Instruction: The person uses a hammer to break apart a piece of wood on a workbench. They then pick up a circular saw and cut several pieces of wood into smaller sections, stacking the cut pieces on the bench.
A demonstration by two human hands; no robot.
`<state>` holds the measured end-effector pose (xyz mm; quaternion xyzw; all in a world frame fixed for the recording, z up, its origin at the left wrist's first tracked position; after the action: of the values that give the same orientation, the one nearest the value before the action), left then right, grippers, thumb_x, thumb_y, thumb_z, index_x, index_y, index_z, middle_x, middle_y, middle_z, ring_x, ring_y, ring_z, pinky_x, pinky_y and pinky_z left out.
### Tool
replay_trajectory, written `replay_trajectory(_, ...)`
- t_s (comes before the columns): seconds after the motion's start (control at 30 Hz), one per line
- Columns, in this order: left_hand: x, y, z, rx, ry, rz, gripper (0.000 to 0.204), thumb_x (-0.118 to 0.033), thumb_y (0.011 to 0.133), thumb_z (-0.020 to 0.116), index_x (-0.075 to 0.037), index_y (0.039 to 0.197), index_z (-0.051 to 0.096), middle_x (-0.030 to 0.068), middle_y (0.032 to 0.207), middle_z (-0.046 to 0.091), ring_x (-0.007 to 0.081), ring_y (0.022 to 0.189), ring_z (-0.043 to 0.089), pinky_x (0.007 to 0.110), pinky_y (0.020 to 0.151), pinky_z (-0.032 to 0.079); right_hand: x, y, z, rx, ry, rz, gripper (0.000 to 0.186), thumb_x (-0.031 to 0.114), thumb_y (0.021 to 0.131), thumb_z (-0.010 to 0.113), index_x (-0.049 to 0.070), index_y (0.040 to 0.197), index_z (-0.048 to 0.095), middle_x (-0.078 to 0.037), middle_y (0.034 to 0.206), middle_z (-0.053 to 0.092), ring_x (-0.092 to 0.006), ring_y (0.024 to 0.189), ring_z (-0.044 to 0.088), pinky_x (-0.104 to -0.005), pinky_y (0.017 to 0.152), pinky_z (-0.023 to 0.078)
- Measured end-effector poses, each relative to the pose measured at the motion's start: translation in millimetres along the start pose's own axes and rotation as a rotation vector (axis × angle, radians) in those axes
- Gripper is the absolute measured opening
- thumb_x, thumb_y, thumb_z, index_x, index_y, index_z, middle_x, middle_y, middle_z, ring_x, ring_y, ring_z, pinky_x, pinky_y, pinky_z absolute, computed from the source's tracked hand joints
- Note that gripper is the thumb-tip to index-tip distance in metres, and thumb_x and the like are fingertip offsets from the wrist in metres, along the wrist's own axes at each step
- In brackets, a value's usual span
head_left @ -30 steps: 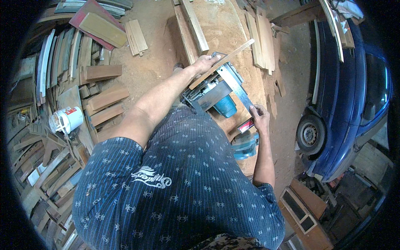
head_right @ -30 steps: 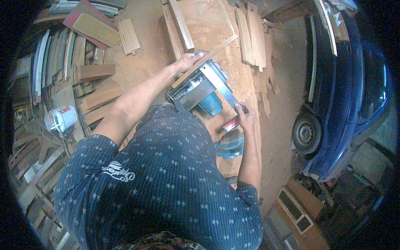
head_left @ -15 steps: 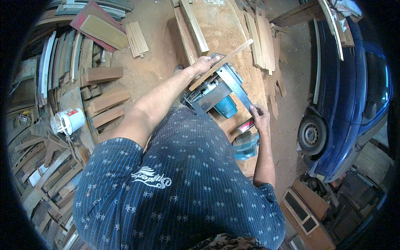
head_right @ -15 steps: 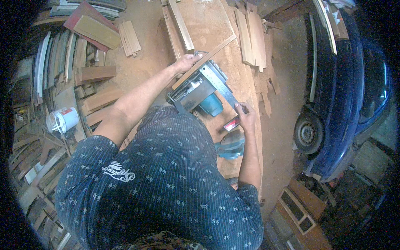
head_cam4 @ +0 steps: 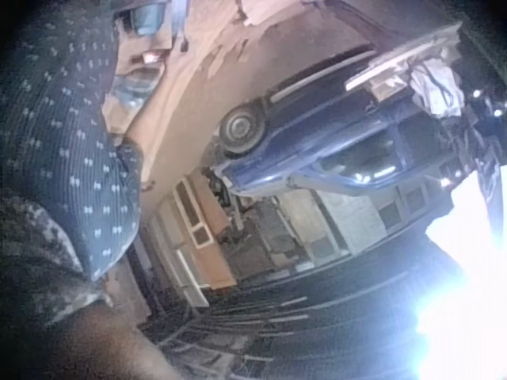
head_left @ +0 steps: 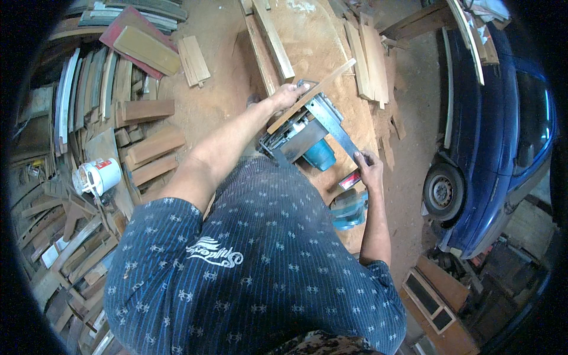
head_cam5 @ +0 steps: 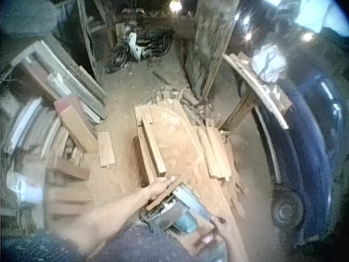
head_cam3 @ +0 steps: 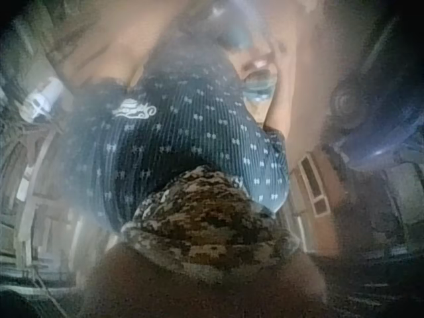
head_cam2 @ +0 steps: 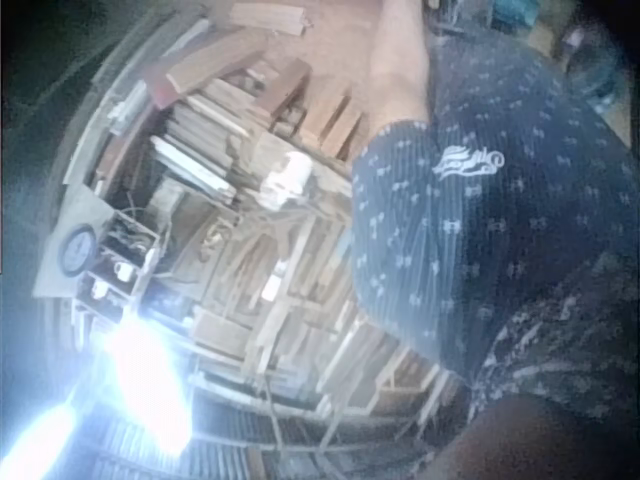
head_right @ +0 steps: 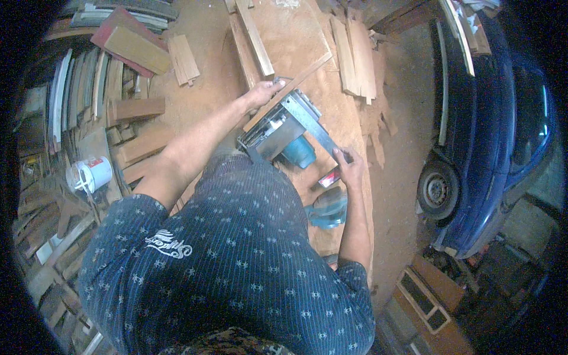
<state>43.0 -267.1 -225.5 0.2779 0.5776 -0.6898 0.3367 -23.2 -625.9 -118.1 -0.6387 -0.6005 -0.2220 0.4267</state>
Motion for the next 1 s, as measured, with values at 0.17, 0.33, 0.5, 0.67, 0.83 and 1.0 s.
replay_trajectory(0.17, -26.3, -26.9, 9.5, -0.013, -0.022, 0.021, 0.043, -0.048, 0.103, 0.059, -0.008, 0.108, 0.073, 0.005, 0.097, 0.072, 0.0164, 0.085, 0.065, 0.039, 0.077, 0.056, -35.6, 13.9, -38.0, -0.256, 0.018, 0.011, 0.03, 0.027, 0.096, 0.073, -0.003, 0.099, 0.073, -0.006, 0.084, 0.071, -0.0125, 0.077, 0.063, -0.03, 0.072, 0.051)
replay_trajectory(0.33, -24.2, -7.6, 12.5, 0.091, -0.057, 0.047, 0.04, -0.047, 0.104, 0.057, -0.011, 0.116, 0.071, 0.0045, 0.106, 0.071, 0.0183, 0.093, 0.065, 0.041, 0.084, 0.056, -137.0, 35.2, -52.0, -0.291, -0.185, 0.075, 0.03, 0.027, 0.093, 0.071, -0.001, 0.102, 0.073, -0.012, 0.086, 0.071, -0.0193, 0.083, 0.067, -0.0356, 0.081, 0.054)
replay_trajectory(0.5, -25.3, -17.3, 1.8, 0.097, -0.058, -0.002, 0.046, -0.048, 0.105, 0.053, -0.007, 0.12, 0.069, 0.0096, 0.106, 0.073, 0.0212, 0.093, 0.07, 0.041, 0.082, 0.058, -113.4, 80.1, 35.2, -0.055, 0.231, 0.271, 0.036, 0.019, 0.094, 0.068, 0.0, 0.125, 0.066, -0.015, 0.113, 0.072, -0.0265, 0.104, 0.069, -0.0414, 0.089, 0.057)
replay_trajectory(0.67, -32.4, -26.1, 6.6, 0.14, -0.08, -0.045, 0.049, -0.047, 0.105, 0.053, -0.003, 0.122, 0.069, 0.0109, 0.108, 0.074, 0.0224, 0.094, 0.072, 0.041, 0.083, 0.06, -2.0, 66.7, 115.1, 0.443, 1.149, 0.403, 0.038, 0.022, 0.099, 0.064, -0.001, 0.13, 0.062, -0.015, 0.124, 0.068, -0.0285, 0.114, 0.065, -0.0446, 0.104, 0.052)
replay_trajectory(0.83, -13.8, -12.4, -18.9, 0.156, -0.097, -0.016, 0.046, -0.044, 0.108, 0.047, -0.005, 0.118, 0.07, 0.008, 0.103, 0.074, 0.0192, 0.087, 0.07, 0.037, 0.078, 0.059, 33.7, 64.3, 139.8, 0.628, 1.391, 0.352, 0.042, 0.022, 0.098, 0.063, -0.002, 0.133, 0.059, -0.016, 0.134, 0.063, -0.029, 0.128, 0.057, -0.0477, 0.115, 0.041)
replay_trajectory(1.0, -22.5, -18.4, 4.0, 0.122, -0.124, -0.038, 0.046, -0.046, 0.107, 0.05, -0.006, 0.118, 0.07, 0.008, 0.102, 0.073, 0.0193, 0.085, 0.07, 0.037, 0.075, 0.059, -15.1, 80.3, 149.6, 0.626, 1.467, 0.363, 0.045, 0.02, 0.099, 0.061, -0.002, 0.138, 0.055, -0.018, 0.138, 0.06, -0.0304, 0.13, 0.055, -0.0487, 0.115, 0.042)
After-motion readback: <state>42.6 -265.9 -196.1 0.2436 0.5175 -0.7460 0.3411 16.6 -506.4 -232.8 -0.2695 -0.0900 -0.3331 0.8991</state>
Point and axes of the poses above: each hand's wrist, its own y-axis towards the middle knuckle, its own z-axis out of the palm, x = y × z, the point moved 7 cm from there along y, towards the middle knuckle
